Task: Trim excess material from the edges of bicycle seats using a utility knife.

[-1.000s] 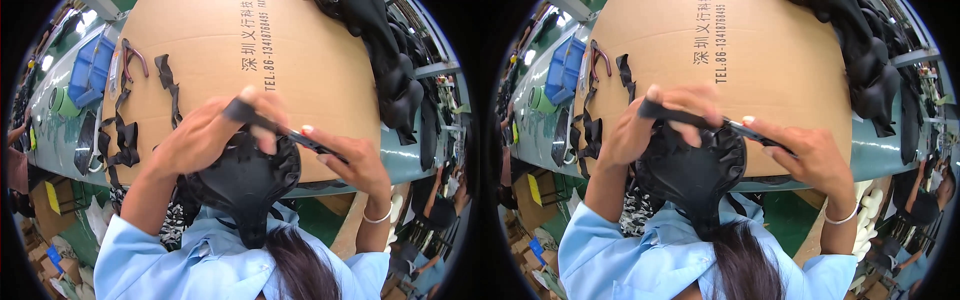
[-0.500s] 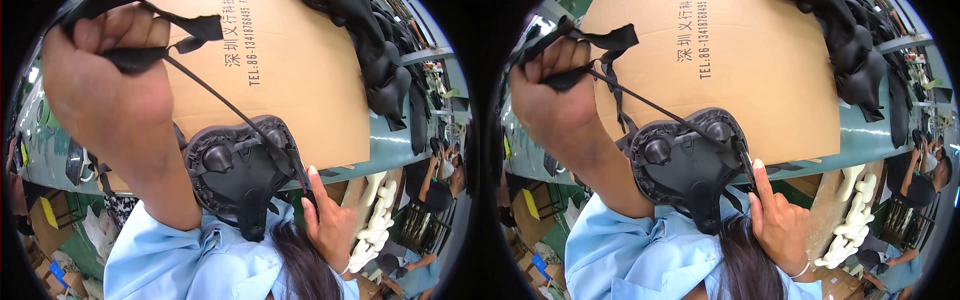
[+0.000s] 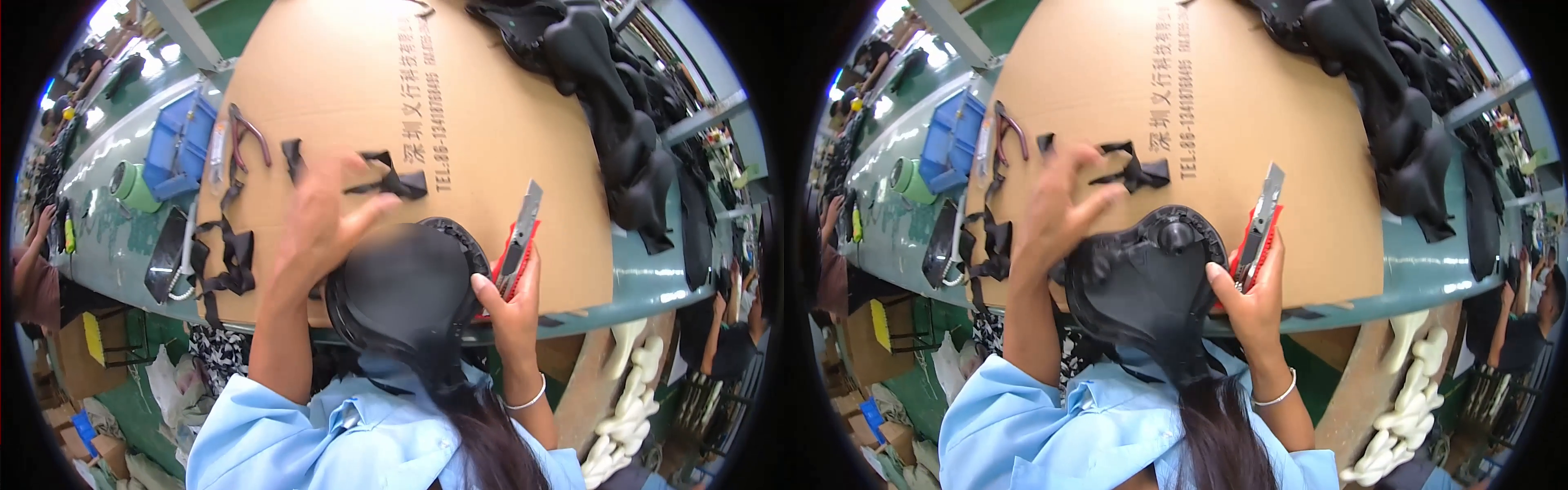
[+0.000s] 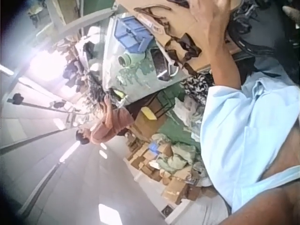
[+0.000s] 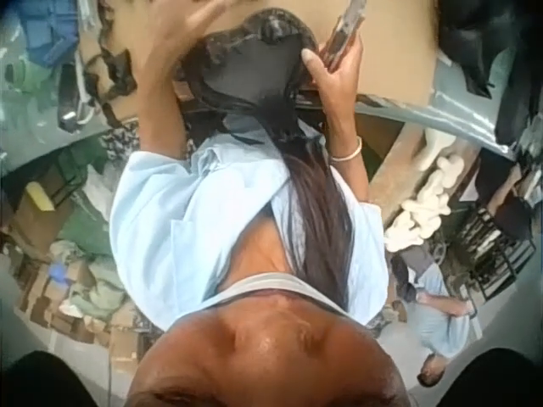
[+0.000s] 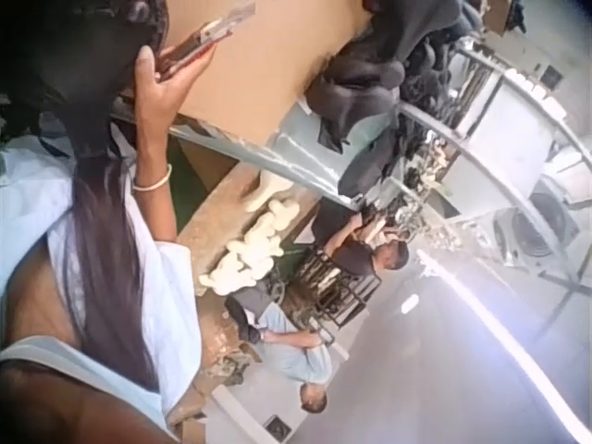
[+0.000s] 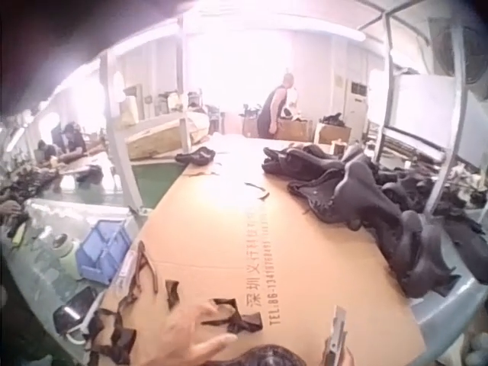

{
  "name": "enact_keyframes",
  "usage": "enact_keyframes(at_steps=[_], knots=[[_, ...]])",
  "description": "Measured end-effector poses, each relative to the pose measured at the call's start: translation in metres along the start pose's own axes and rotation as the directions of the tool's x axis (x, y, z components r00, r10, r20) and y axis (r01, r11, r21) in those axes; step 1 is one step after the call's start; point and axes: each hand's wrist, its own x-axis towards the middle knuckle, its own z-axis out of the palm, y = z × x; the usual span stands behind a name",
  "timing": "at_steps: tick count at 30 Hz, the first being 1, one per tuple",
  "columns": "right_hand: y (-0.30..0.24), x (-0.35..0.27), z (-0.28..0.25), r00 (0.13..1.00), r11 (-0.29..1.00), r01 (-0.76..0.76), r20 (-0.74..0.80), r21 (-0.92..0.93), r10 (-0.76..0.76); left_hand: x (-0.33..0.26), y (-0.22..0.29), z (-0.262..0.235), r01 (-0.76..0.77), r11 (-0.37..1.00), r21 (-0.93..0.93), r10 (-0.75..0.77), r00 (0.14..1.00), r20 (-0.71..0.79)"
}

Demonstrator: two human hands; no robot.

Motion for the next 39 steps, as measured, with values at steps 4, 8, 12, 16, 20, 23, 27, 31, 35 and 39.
enact_keyframes(at_steps=[4,8,12,16,20,23,27,31,35,39], knots=[[-0.032,0.028,-0.005,0.963,0.960,0.271,-0.001,-0.068,-0.271,0.018,-0.001,0.002,0.279,0.752,-0.597,0.229,0.739,0.634],[-0.035,0.051,-0.053,0.864,0.918,0.396,-0.338,-0.002,-0.374,0.114,-0.050,-0.030,0.476,0.280,-0.833,-0.377,0.853,0.361],[-0.006,0.028,-0.087,0.841,0.966,0.254,-0.483,-0.045,-0.243,0.208,-0.097,-0.046,0.052,0.304,-0.951,-0.700,0.689,-0.186],[0.026,0.011,-0.101,0.857,0.979,0.099,-0.516,0.176,0.006,0.220,-0.024,0.019,0.195,0.615,-0.764,-0.225,0.972,0.067],[0.043,0.021,-0.094,0.858,0.957,0.183,-0.512,0.224,-0.044,0.210,0.089,0.134,0.093,0.794,-0.601,0.147,0.930,0.337],[0.041,0.020,-0.094,0.820,0.956,0.203,-0.571,0.213,-0.047,0.183,0.187,0.215,0.028,0.820,-0.571,0.296,0.834,0.466],[0.046,0.015,-0.097,0.770,0.947,0.256,-0.633,0.194,-0.078,0.135,0.266,0.268,-0.323,0.914,-0.247,0.323,0.945,-0.043],[0.046,0.018,-0.096,0.783,0.929,0.295,-0.614,0.226,-0.100,0.139,0.289,0.282,-0.250,0.950,-0.187,0.245,0.968,-0.047],[0.044,0.018,-0.096,0.777,0.893,0.359,-0.617,0.272,-0.124,0.136,0.290,0.263,-0.126,0.939,-0.321,0.143,0.989,0.030],[0.060,0.014,-0.110,0.740,0.787,0.461,-0.667,0.410,-0.086,0.131,0.229,0.193,-0.051,0.750,-0.660,0.244,0.948,0.204]])
